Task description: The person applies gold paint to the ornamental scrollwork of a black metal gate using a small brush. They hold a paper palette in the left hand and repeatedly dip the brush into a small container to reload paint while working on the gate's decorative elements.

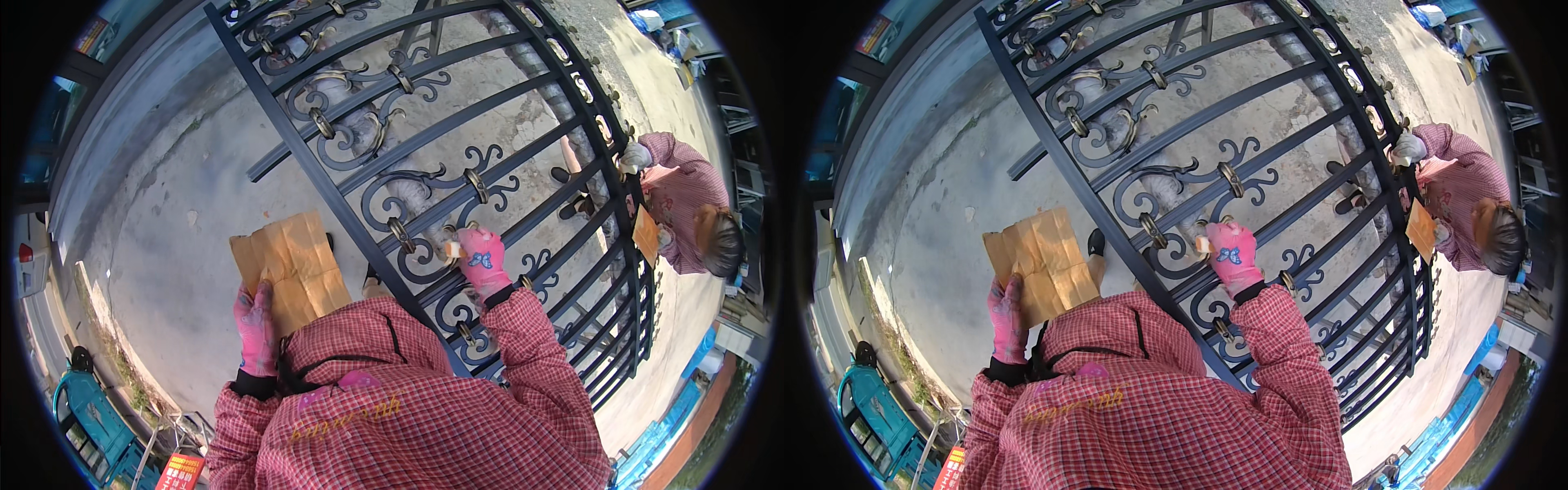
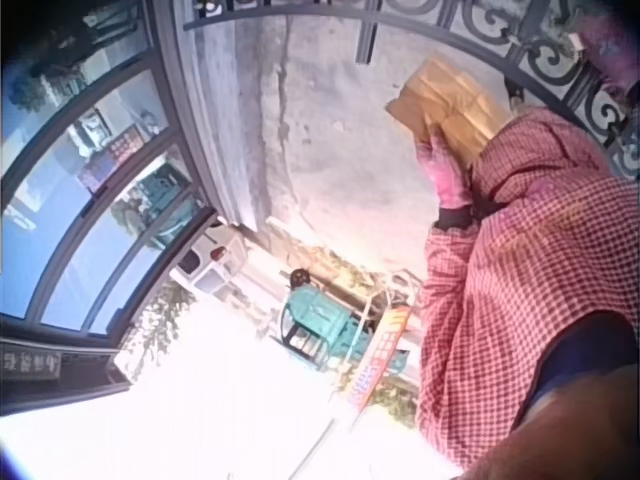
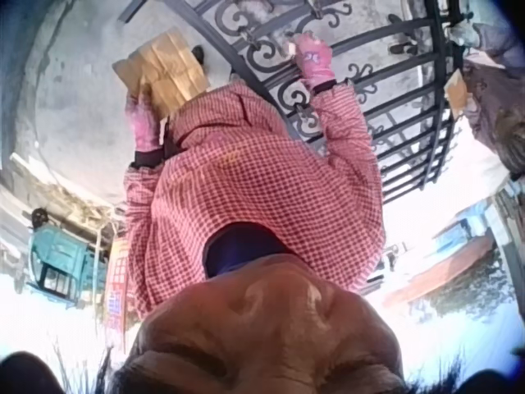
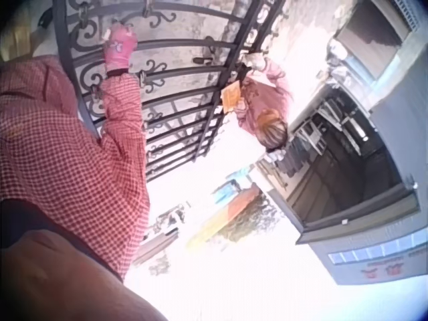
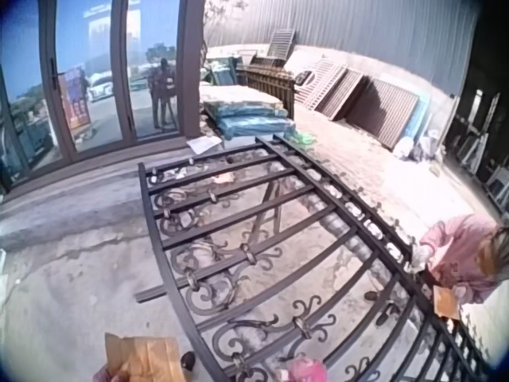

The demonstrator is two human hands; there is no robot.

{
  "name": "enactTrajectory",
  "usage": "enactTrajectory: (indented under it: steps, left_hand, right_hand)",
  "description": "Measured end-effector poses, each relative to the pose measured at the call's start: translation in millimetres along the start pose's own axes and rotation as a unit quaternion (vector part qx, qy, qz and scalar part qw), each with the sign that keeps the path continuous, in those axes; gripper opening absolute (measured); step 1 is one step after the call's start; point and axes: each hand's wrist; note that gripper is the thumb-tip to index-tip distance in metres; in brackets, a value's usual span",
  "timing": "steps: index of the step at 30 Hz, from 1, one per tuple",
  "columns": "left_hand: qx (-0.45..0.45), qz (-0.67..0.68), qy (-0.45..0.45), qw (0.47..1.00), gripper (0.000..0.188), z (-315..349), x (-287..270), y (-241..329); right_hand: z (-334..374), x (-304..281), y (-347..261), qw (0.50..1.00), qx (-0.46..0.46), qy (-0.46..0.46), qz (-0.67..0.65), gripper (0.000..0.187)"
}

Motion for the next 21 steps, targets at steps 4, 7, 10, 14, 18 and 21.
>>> enactTrajectory:
  steps: [4, 7, 10, 14, 18, 21]
  left_hand:
    - [-0.004, 0.01, 0.013, 1.0, 0.034, 2, 1, -1]
    - [-0.001, 0.022, 0.013, 1.0, 0.034, 3, 2, -1]
    - [-0.004, 0.027, 0.002, 1.0, 0.034, 3, 4, 0]
    - [0.011, 0.03, 0.002, 0.999, 0.034, 4, 2, -2]
    - [-0.027, 0.07, 0.026, 0.997, 0.034, 2, -4, -6]
    - [0.014, 0.073, -0.019, 0.997, 0.032, 2, 2, -4]
  right_hand:
    - [8, 10, -5, 0.993, -0.118, -0.008, -0.007, 0.014]
    - [-2, 8, -1, 1.0, 0.004, -0.001, 0.007, 0.017]
    - [-13, 10, -8, 0.996, -0.015, 0.09, -0.018, 0.02]
    - [-8, 13, -10, 0.999, 0.024, 0.034, 0.008, 0.02]
    - [-11, 5, -17, 0.999, 0.022, 0.037, -0.021, 0.027]
    - [-14, 4, -18, 0.996, 0.051, 0.018, -0.066, 0.031]
Point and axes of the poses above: each hand's wrist, its own z-axis away from the middle knuckle, its own x-axis out of the palm, y = z × x, and after that the axes turned 3 degrees about y, right-handed
